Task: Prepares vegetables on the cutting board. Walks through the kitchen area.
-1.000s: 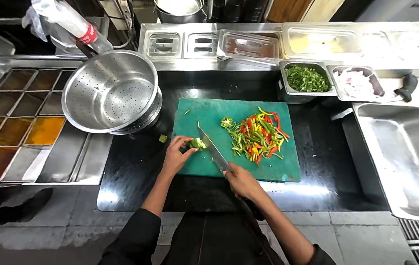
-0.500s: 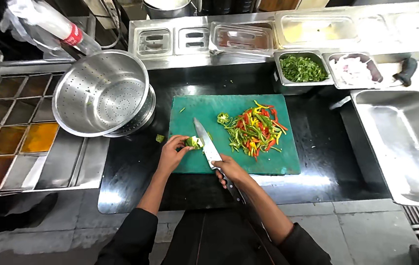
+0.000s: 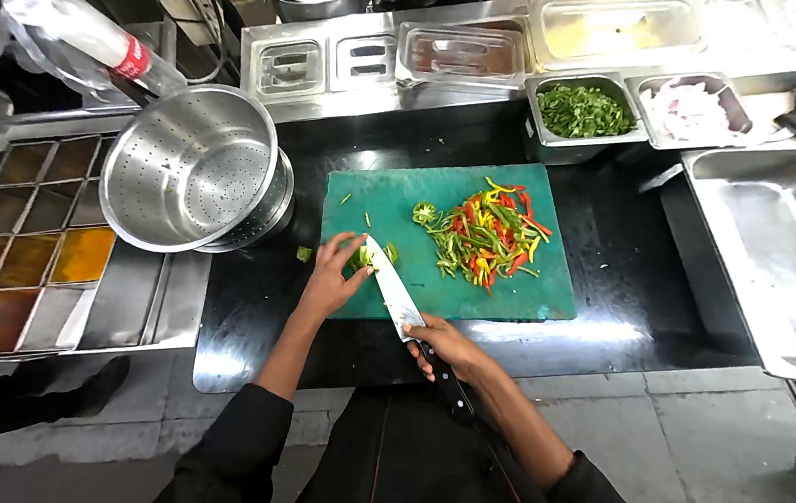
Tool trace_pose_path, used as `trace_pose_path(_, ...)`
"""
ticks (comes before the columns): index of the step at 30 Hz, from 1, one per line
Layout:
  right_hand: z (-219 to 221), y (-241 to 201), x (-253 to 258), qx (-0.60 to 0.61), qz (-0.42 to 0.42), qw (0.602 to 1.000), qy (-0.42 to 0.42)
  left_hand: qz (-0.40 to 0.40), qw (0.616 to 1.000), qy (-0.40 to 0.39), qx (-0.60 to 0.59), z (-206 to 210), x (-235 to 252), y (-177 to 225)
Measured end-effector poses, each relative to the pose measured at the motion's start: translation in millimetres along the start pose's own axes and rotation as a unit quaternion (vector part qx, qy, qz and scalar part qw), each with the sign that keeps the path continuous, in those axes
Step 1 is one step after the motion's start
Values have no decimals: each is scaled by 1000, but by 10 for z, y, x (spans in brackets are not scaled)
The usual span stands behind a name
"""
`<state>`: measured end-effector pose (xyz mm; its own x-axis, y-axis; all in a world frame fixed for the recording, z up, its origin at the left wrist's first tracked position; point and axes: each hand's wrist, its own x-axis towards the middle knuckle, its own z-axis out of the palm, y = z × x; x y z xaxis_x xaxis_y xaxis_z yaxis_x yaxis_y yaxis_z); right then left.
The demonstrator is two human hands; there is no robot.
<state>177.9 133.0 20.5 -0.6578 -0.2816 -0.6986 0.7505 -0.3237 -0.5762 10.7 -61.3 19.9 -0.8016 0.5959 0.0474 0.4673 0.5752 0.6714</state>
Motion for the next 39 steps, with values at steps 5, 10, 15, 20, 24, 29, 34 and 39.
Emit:
trace_pose_path(5, 9, 39, -16, 12, -29, 999, 5, 61, 995, -60, 51, -198, 161, -1)
trace_pose_path(10, 52, 99, -3, -15, -30, 998, 62, -14, 998, -50, -38, -307, 90, -50)
trace_pose_path(15, 201, -32, -6, -118, -27, 987, 103, -53, 996, -14, -71, -215, -31, -88)
trace_pose_path(20, 228, -178, 14, -267, -22, 955, 129, -66, 995, 11, -78, -155, -71, -95)
trace_pose_path(24, 106, -179, -133, -392, -14, 908, 148, -26, 997, 47, -57, -91, -108, -151)
trace_pose_path(29, 92, -233, -120, -387, 5, 913, 132, -18, 993, 68, -90, 4, -162, -186)
trace_pose_path(34, 211, -285, 152, -270, -25, 955, 116, -16, 987, 84, -132, 49, -176, -233)
trace_pose_path(39, 257, -166, 35, -336, -13, 935, 109, -52, 975, 116, -184, 61, -269, -295)
